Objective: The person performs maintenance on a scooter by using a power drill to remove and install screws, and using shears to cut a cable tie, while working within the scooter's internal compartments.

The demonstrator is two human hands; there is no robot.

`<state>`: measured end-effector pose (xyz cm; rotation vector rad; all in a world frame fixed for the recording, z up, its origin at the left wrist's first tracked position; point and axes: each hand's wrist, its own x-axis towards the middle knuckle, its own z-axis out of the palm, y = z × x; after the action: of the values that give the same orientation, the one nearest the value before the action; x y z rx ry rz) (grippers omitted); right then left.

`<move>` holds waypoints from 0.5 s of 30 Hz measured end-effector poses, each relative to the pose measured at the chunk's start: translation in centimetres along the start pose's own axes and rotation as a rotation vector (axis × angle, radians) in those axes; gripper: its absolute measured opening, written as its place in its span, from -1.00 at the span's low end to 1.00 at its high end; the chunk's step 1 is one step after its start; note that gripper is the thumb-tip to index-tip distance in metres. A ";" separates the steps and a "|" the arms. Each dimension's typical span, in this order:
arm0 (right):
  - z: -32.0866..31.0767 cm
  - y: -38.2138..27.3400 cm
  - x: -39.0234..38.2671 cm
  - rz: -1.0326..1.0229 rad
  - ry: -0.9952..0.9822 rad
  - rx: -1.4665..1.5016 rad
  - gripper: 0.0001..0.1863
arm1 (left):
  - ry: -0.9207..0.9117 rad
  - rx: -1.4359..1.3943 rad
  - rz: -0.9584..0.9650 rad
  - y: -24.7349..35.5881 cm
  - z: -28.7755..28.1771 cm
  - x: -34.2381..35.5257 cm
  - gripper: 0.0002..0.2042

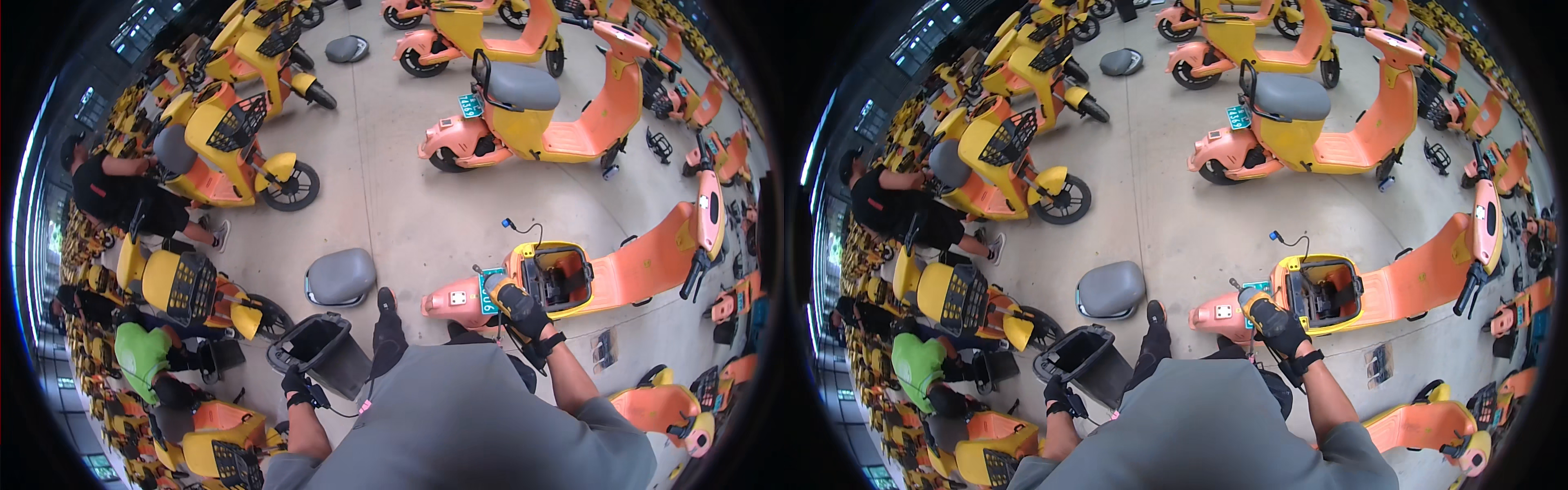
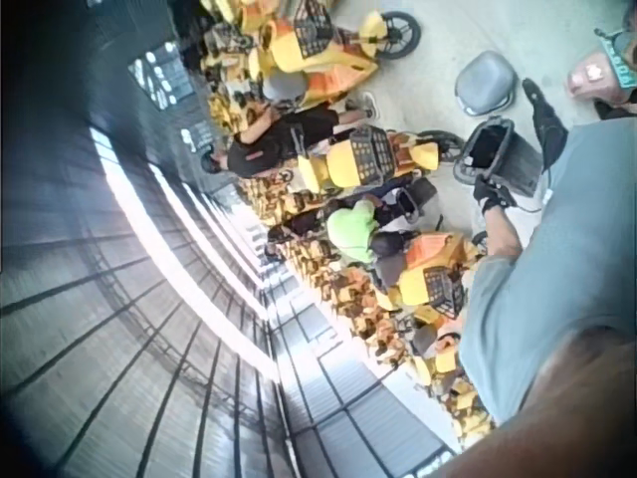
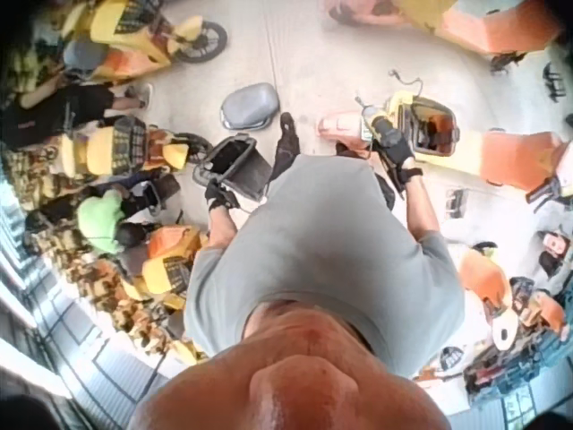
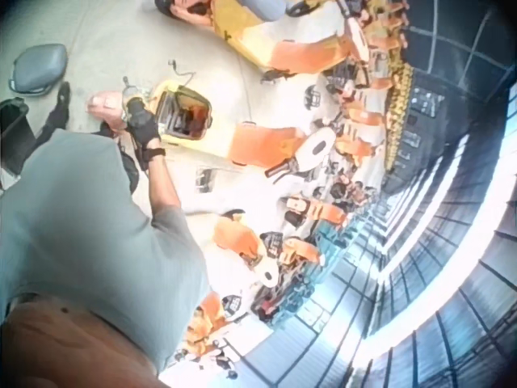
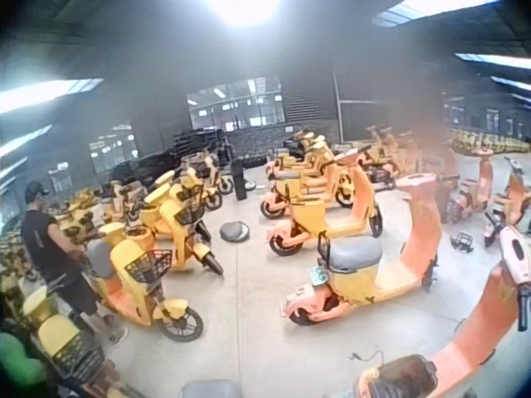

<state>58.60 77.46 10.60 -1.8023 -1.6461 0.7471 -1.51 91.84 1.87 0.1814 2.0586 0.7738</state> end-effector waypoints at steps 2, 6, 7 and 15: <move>1.6 -1.4 0.4 0.052 0.125 -0.005 -0.77 | -0.048 0.072 0.024 3.6 1.8 3.2 -0.80; 4.5 -4.6 0.6 0.312 0.119 -0.128 -0.78 | -0.207 0.201 0.113 9.7 6.3 9.5 -0.77; 5.7 -4.5 0.9 0.335 0.162 -0.149 -0.77 | -0.232 0.215 0.101 11.6 8.1 9.9 -0.77; 14.9 -5.0 2.9 0.630 0.398 0.170 -0.48 | -0.501 0.783 0.711 19.7 15.1 24.3 -0.72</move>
<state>44.50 81.35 4.12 -2.1839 -0.7354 0.6938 -6.82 124.20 -9.69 1.4428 1.6859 0.2158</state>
